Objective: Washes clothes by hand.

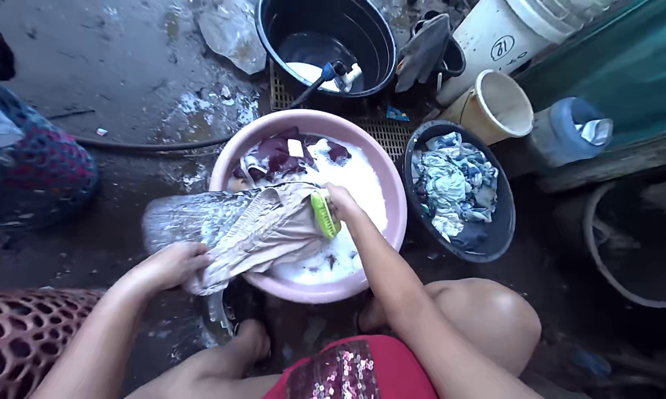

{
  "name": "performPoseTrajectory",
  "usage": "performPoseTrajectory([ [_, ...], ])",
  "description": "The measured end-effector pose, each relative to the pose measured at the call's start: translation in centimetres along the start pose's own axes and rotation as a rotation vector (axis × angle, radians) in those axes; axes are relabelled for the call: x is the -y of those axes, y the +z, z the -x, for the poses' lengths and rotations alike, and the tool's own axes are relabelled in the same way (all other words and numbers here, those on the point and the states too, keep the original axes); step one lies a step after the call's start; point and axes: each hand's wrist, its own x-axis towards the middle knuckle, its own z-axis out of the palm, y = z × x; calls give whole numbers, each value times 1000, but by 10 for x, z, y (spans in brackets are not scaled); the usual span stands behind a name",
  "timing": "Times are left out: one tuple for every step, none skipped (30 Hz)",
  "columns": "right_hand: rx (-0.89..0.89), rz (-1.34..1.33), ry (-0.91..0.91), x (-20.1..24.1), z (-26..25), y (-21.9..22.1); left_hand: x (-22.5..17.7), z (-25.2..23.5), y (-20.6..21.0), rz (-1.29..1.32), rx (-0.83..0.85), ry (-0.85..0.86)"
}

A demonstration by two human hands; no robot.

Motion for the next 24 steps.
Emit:
performPoseTrajectory([
  [181,-170,52,4,16,-4,-10,0,1,65,-2,35],
  [317,-257,49,6,32,-7,-22,2,2,164,-7,72],
  [352,-234,-5,8,42,-11,-34,4,4,275,-9,119],
  [286,-120,-79,7,45,-17,-45,6,3,359,-24,171],
  [169,88,-169,3,42,-25,-61,10,0,405,-38,217],
  [85,319,-273,-5,37,-33,-83,20,-5,416,-58,248],
  [50,457,-378,-12,38,-38,-108,32,-11,412,-87,283],
  [50,446,-502,-16,45,-36,-133,44,-17,407,-129,328],
  [69,379,-637,-15,57,-26,-158,57,-20,403,-181,388],
  [100,282,-765,-12,73,-11,-181,68,-22,414,-221,458],
  [125,181,-880,-9,89,7,-198,73,-27,429,-245,525],
  [118,105,-957,-8,100,20,-213,80,-32,466,-266,589],
  [66,81,-1001,-10,100,26,-227,88,-37,520,-290,659],
  [-24,122,-1002,-16,92,22,-239,97,-41,601,-309,734],
  [-95,204,-928,-24,77,13,-247,107,-45,704,-334,804],
  [-83,277,-778,-33,59,0,-252,114,-49,829,-384,852],
  [-27,261,-621,-40,45,-12,-251,116,-51,978,-448,883],
  [14,116,-514,-47,42,-17,-245,111,-50,1136,-510,896],
  [13,-53,-493,-50,50,-16,-235,97,-43,1275,-552,881],
  [-1,-191,-545,-47,67,-6,-222,76,-30,1376,-551,842],
  [-9,-230,-660,-43,86,7,-209,48,-10,1430,-532,783],
  [36,-173,-799,-41,106,20,-196,17,18,1482,-513,714],
  [77,-67,-945,-42,123,32,-184,-14,50,1511,-528,628],
  [86,29,-1061,-45,136,40,-174,-40,76,1503,-564,547],
])
